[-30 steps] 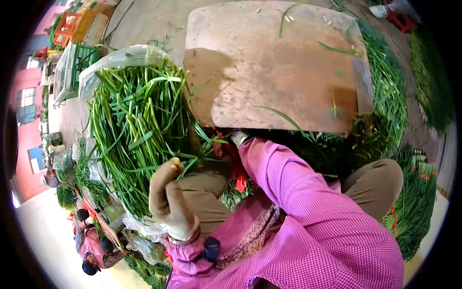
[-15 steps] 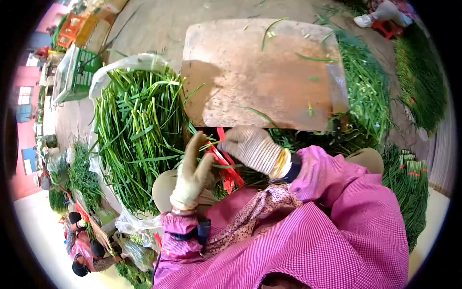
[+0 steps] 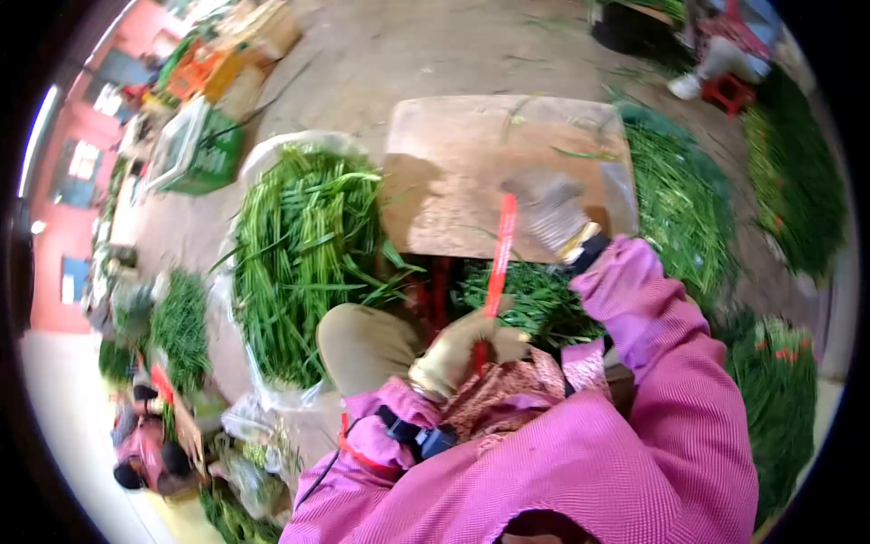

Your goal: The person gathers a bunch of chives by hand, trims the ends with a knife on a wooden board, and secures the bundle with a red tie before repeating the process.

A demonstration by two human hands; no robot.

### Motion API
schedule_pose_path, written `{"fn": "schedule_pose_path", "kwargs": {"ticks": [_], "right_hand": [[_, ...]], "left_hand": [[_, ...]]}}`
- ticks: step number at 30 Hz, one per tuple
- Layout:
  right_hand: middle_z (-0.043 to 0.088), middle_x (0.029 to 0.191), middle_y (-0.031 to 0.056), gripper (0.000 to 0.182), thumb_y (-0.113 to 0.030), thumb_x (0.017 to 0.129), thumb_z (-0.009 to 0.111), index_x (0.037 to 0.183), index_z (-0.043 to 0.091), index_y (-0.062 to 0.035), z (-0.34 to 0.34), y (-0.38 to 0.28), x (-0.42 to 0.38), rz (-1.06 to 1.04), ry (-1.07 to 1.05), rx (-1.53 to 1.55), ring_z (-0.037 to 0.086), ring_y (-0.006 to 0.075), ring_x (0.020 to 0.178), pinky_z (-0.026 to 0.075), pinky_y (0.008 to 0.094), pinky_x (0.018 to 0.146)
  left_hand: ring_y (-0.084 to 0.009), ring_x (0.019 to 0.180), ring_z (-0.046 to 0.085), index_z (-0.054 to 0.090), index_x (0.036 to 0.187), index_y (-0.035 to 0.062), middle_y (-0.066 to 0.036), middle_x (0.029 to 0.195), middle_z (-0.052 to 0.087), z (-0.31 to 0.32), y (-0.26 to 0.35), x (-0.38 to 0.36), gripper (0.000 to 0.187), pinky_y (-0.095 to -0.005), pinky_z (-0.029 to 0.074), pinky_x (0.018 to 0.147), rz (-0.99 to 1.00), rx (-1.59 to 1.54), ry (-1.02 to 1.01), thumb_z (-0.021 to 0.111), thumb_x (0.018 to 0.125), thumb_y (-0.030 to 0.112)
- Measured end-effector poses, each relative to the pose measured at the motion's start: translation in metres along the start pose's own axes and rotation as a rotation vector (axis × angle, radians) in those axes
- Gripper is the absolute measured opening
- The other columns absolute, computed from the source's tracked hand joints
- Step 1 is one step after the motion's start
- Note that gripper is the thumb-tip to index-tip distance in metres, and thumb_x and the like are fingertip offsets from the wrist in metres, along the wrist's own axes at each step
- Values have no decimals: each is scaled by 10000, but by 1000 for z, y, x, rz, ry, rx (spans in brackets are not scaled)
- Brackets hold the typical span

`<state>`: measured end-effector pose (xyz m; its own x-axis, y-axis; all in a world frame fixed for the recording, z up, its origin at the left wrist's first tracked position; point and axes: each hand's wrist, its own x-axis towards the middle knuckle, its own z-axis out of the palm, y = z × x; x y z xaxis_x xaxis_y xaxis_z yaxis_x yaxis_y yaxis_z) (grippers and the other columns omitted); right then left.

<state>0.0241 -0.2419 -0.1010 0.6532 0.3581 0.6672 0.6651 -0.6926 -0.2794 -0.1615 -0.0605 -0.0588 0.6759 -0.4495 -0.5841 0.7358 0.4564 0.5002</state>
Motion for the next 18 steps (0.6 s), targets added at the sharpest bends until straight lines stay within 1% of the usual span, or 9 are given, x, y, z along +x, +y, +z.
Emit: {"fn": "schedule_pose_path", "kwargs": {"ticks": [1,4,6,8,10,12,14,16,18], "right_hand": [[638,759,110,95,-204,829,641,881,697,-147,16,19,-3,90,-83,-189,623,306,693,484,426,607],[648,782,120,146,-257,861,628,876,689,-125,25,38,18,-32,93,14,630,315,720,492,423,634],[663,825,114,182,-278,873,621,904,685,-111,31,43,22,120,-76,-145,634,316,762,501,418,660],[673,875,114,175,-248,878,609,932,678,-97,42,43,29,48,-101,-156,636,317,811,508,422,703],[674,929,132,195,-249,892,585,952,673,-86,55,50,40,85,-139,-81,635,321,854,507,427,751],[668,1006,154,283,-304,914,541,1017,676,-77,81,81,49,193,-289,-149,626,341,932,495,428,817],[664,1044,168,311,-321,901,558,1058,677,-81,93,101,56,282,-341,-128,620,350,972,487,432,851],[659,1061,176,319,-316,890,573,1085,670,-84,95,101,72,410,-508,-191,616,353,990,481,437,869],[655,1079,184,332,-311,878,588,1111,663,-87,99,106,70,550,-680,-267,611,357,1009,475,441,887]], "left_hand": [[-186,893,632,335,1414,-61,-145,1057,656,4,0,-4,490,-289,493,828,-14,-5,-14,408,957,98],[-185,877,596,334,1397,-51,-101,1007,642,3,-3,-21,496,-316,480,820,-89,-170,-25,459,951,128],[-187,880,592,347,1385,-48,-98,1001,644,-12,-2,-21,483,-317,475,830,-128,-216,-89,460,958,146],[-192,921,608,409,1359,-37,-94,1029,650,-21,1,-22,451,-325,479,876,-176,-310,-177,447,977,200],[-186,978,615,442,1339,-40,-102,1074,650,-19,8,-23,428,-318,474,905,-193,-103,-194,412,1000,219],[-201,1053,607,430,1364,-19,-143,1179,627,-22,34,-42,410,-308,460,945,-42,167,-199,374,1020,195],[-221,1108,590,425,1378,-2,-143,1228,608,-45,55,-52,410,-313,443,981,350,330,-39,449,987,119],[-238,1080,605,443,1338,-38,-166,1169,634,-71,88,-67,453,-336,474,948,837,636,517,555,905,28],[-305,1130,582,460,1319,-36,-197,1204,607,-106,132,-85,485,-382,452,986,1186,1273,1018,611,861,20]]}}
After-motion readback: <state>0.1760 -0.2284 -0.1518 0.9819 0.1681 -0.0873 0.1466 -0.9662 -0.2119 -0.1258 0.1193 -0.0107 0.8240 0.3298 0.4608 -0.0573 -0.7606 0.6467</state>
